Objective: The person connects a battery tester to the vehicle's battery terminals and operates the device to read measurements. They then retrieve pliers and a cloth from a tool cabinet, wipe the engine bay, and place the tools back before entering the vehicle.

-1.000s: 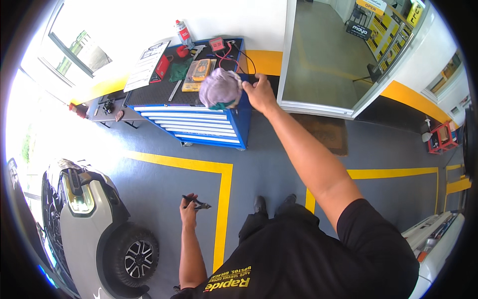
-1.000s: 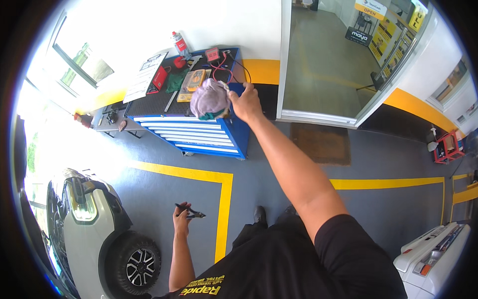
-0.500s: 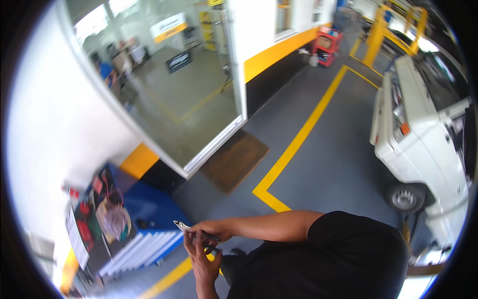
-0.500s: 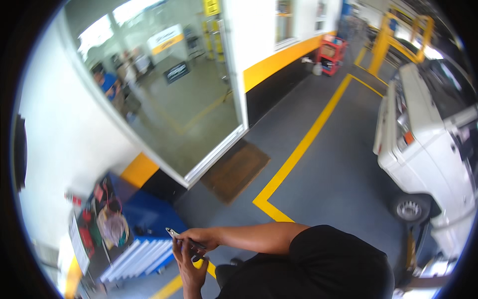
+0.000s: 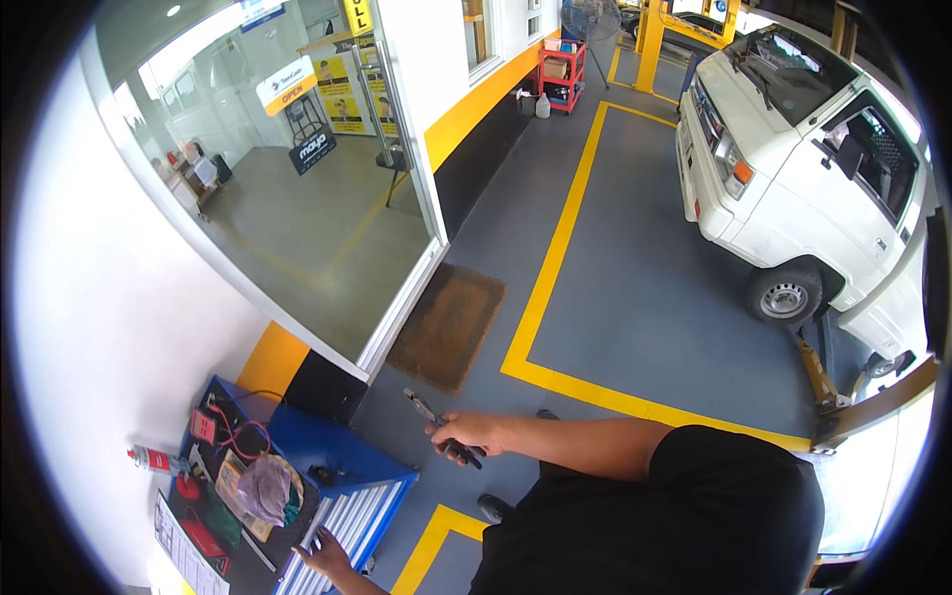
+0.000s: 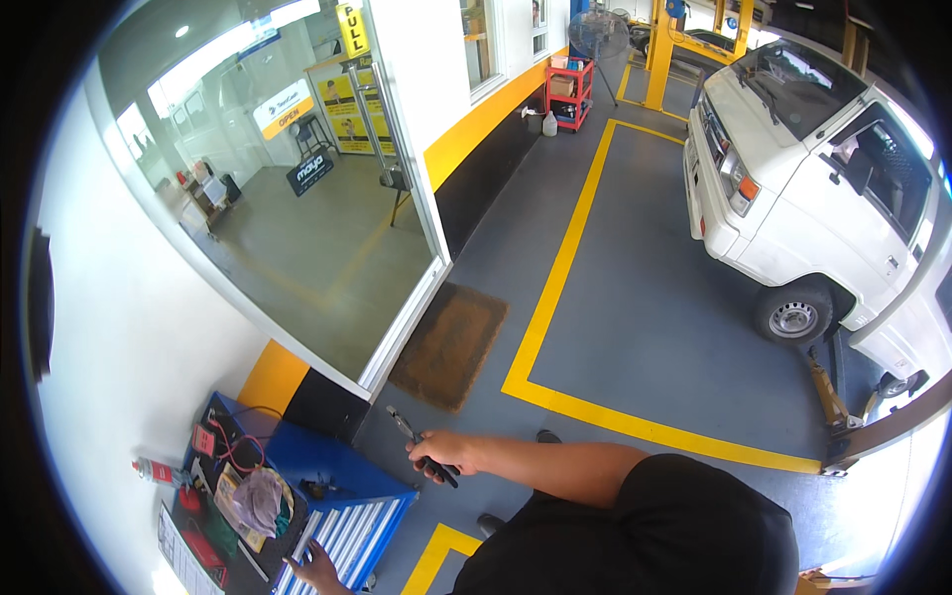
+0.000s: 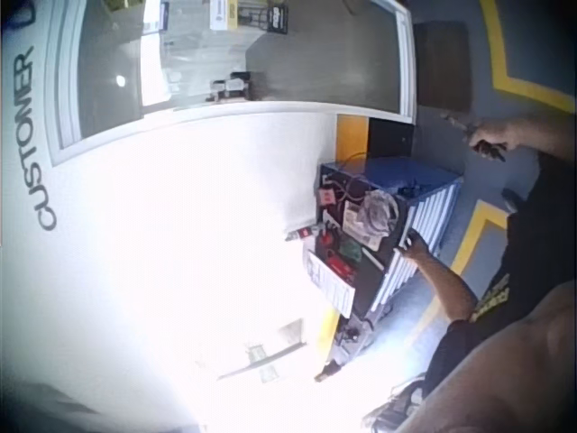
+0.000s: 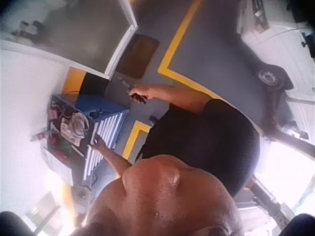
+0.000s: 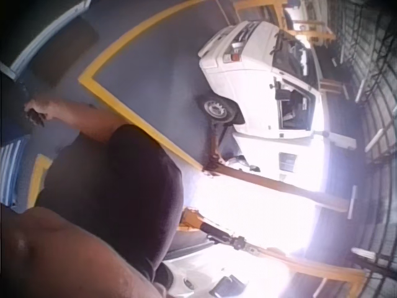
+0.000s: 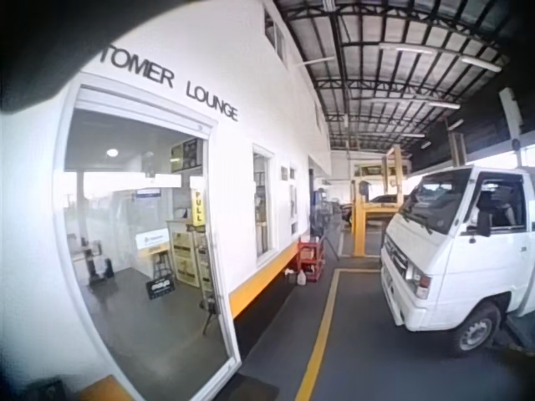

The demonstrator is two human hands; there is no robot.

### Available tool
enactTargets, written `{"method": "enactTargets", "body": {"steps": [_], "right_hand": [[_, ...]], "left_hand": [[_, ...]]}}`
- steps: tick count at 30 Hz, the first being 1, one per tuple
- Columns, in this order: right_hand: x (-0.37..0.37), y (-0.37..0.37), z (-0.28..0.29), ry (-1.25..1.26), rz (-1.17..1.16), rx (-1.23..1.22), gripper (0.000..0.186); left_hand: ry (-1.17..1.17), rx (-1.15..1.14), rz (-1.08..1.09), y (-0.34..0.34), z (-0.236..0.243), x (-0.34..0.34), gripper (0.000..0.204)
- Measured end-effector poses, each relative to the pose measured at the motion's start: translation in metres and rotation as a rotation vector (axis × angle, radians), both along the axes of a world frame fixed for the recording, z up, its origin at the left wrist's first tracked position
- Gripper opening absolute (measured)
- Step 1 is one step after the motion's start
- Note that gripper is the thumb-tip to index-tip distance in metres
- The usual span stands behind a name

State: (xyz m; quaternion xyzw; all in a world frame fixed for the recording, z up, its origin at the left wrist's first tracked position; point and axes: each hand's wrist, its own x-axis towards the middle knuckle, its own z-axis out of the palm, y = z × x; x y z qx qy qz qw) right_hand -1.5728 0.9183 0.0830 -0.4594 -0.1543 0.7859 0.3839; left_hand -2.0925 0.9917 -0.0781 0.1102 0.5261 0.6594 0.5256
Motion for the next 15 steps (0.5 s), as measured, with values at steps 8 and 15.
{"method": "enactTargets", "body": {"steps": [8, 15], "right_hand": [[-0.089, -0.024, -0.006, -0.110, 0.217, 0.015, 0.028], [-0.122, -0.026, 0.017, -0.415, 0.575, 0.184, 0.044]], "left_hand": [[-0.277, -0.060, 0.022, -0.018, 0.012, 0.003, 0.061], [-0.222, -0.096, 0.068, -0.131, 0.046, 0.033, 0.049]]}}
